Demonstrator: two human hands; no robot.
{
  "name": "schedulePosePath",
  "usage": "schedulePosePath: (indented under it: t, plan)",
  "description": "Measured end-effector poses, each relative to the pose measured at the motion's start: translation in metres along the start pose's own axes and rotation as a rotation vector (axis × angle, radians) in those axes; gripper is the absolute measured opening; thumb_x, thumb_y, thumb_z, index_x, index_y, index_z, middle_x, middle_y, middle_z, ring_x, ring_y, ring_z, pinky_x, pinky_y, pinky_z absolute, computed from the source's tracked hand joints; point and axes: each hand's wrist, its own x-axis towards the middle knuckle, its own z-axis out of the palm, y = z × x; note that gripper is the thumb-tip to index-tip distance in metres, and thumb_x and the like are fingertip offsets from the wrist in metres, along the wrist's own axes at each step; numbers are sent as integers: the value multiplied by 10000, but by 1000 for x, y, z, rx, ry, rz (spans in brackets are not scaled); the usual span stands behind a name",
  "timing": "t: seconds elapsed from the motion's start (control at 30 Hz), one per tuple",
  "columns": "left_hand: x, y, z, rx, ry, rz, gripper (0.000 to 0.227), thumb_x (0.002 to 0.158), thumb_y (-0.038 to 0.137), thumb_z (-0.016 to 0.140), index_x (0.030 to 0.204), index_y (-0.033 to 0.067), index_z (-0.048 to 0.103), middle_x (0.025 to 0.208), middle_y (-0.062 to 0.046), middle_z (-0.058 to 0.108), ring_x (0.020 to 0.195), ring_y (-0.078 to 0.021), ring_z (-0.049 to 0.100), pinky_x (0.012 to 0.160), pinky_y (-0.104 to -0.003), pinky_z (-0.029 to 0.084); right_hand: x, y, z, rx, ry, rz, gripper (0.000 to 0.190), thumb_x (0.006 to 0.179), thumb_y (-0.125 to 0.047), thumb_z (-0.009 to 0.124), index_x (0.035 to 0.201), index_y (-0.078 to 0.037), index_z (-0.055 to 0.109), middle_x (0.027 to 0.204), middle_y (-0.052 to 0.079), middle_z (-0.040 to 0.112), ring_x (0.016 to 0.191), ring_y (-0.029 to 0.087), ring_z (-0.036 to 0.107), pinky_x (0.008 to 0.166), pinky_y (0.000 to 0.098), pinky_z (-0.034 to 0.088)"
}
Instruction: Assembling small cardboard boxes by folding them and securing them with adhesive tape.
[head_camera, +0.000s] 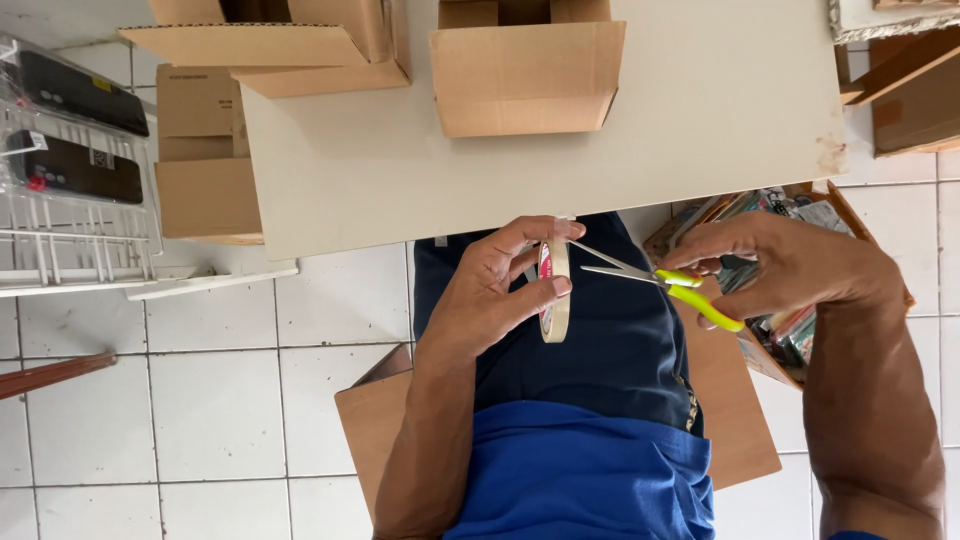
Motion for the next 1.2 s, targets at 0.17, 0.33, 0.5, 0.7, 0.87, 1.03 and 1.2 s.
schedulePosePath:
  t: [0.17,0.33,0.5,0.7,0.87,1.03,1.2]
  plan:
    - [-3,-3,-3,-12,-25,-6,336,965,74,677,1284,172,633,1334,-49,663,1428,-209,530,1245,-416,419,-9,-21,-7,75,-8,359,629,650,-85,872,1275,-134,823,1286,-2,837,1094,162,836,851,354,718]
    - [-1,1,0,-28,-36,-59,304,965,143,688,1262,187,637,1336,-32,680,1502,-231,463,1230,-441,425,-9,-33,-6,156,-30,367,517,620,-24,797,1122,-46,918,1023,100,879,721,274,916,562,385,743]
    - [-2,0,-1,-20,-39,-63,321,948,118,705,1255,198,658,1322,-23,675,1394,-184,554,1207,-414,442,-4,-21,-5,78,-107,75,498,694,-120,849,1190,-94,894,882,29,804,841,121,747,690,281,654]
    - [0,-1,-2,-29,-116,-53,303,950,122,701,1244,183,663,1312,-36,682,1409,-210,559,1168,-417,510,-4,-22,-7,116,-154,-61,484,712,-138,853,1193,-88,869,831,26,782,779,113,708,594,257,704]
    - [1,-8,2,-50,-140,-78,309,933,125,710,1234,174,665,1330,-41,678,1425,-223,542,1199,-447,451,0,-20,-5,86,-139,-98,421,736,-100,832,1154,-77,881,732,15,700,682,122,650,610,282,571]
    - [3,-11,6,-67,-150,-105,327,914,87,716,1230,150,665,1314,-64,686,1391,-226,568,1196,-433,485,5,-23,-4,62,-138,-188,330,773,-106,786,1085,-66,886,674,-32,676,633,103,623,621,285,539]
    - [5,-15,6,-60,-151,-121,333,913,92,718,1237,147,669,1318,-64,684,1326,-198,591,1210,-445,451,7,-15,-5,96,-155,-226,353,765,-110,817,1110,-66,874,697,-21,634,652,113,622,610,285,556]
